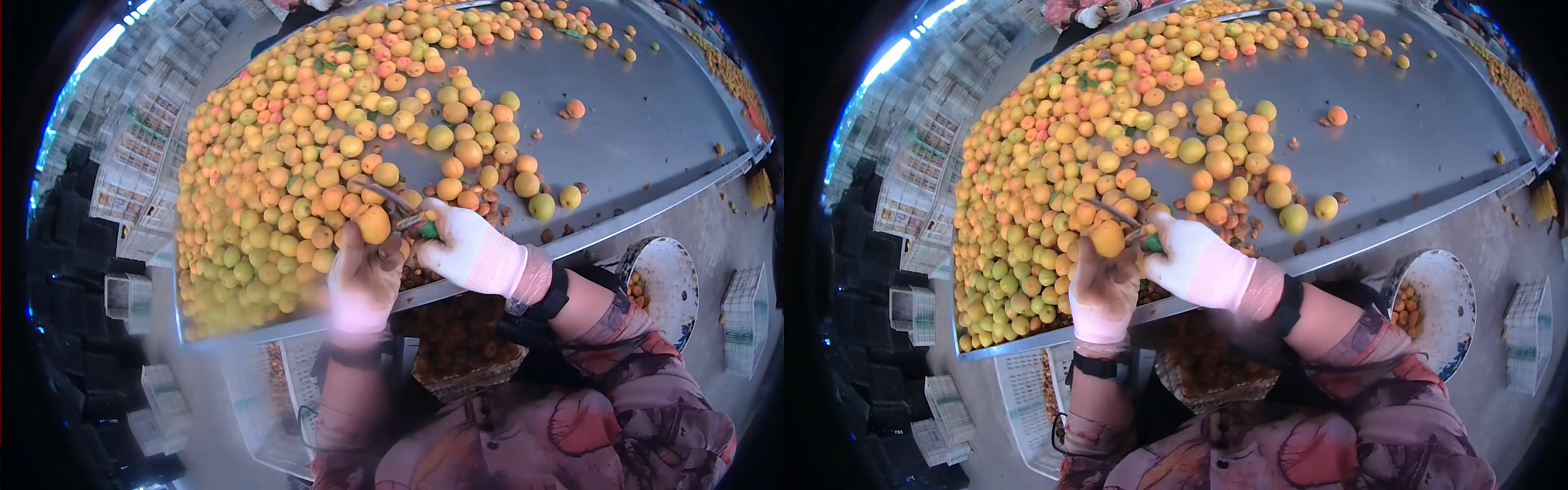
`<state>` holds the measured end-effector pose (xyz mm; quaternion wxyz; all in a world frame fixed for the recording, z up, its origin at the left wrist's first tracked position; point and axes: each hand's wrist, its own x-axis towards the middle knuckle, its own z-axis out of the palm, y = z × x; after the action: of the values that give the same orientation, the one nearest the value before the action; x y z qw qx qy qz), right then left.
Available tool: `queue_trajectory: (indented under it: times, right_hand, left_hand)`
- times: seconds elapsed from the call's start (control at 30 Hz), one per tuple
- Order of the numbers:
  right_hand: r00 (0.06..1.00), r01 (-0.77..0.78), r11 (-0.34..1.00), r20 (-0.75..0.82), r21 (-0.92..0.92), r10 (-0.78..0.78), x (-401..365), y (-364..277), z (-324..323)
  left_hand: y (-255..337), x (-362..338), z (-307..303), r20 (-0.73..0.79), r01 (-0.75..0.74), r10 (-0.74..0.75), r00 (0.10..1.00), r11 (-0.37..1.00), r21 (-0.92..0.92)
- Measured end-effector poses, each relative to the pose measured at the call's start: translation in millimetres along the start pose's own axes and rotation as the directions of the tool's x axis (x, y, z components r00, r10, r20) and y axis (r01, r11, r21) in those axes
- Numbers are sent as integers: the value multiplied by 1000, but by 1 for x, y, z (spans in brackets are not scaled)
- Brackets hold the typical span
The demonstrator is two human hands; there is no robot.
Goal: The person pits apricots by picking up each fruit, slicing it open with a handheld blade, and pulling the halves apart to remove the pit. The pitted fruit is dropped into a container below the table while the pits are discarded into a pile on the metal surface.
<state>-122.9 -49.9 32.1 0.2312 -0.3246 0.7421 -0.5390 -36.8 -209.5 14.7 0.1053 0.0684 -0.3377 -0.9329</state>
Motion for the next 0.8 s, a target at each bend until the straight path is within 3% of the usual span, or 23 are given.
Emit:
queue_trajectory:
  times: [0.03,0.17,0.33,0.47,0.7,0.77,0.8]
  right_hand:
    - [999,23,990,-20,-137,-26,-1,1,1]
    - [991,130,974,-17,-188,-135,-3,2,4]
    - [993,113,969,-16,-218,-120,-5,1,3]
    - [997,81,961,6,-263,-82,-5,3,5]
    - [996,82,931,53,-356,-67,-6,7,4]
    - [982,178,915,129,-363,-140,-6,9,-3]
    - [981,179,914,131,-363,-140,-5,10,-6]
  left_hand:
    - [-1,0,-5,20,39,-39,999,999,2]
    - [-5,2,-8,62,55,-53,997,998,-31]
    - [-8,3,2,-112,18,-17,994,1000,10]
    - [-12,3,0,-118,9,-3,993,999,43]
    - [-1,-4,13,-55,-83,115,992,911,405]
    - [6,-7,15,-54,-97,136,989,885,455]
    - [15,-7,17,-7,-126,182,983,710,693]
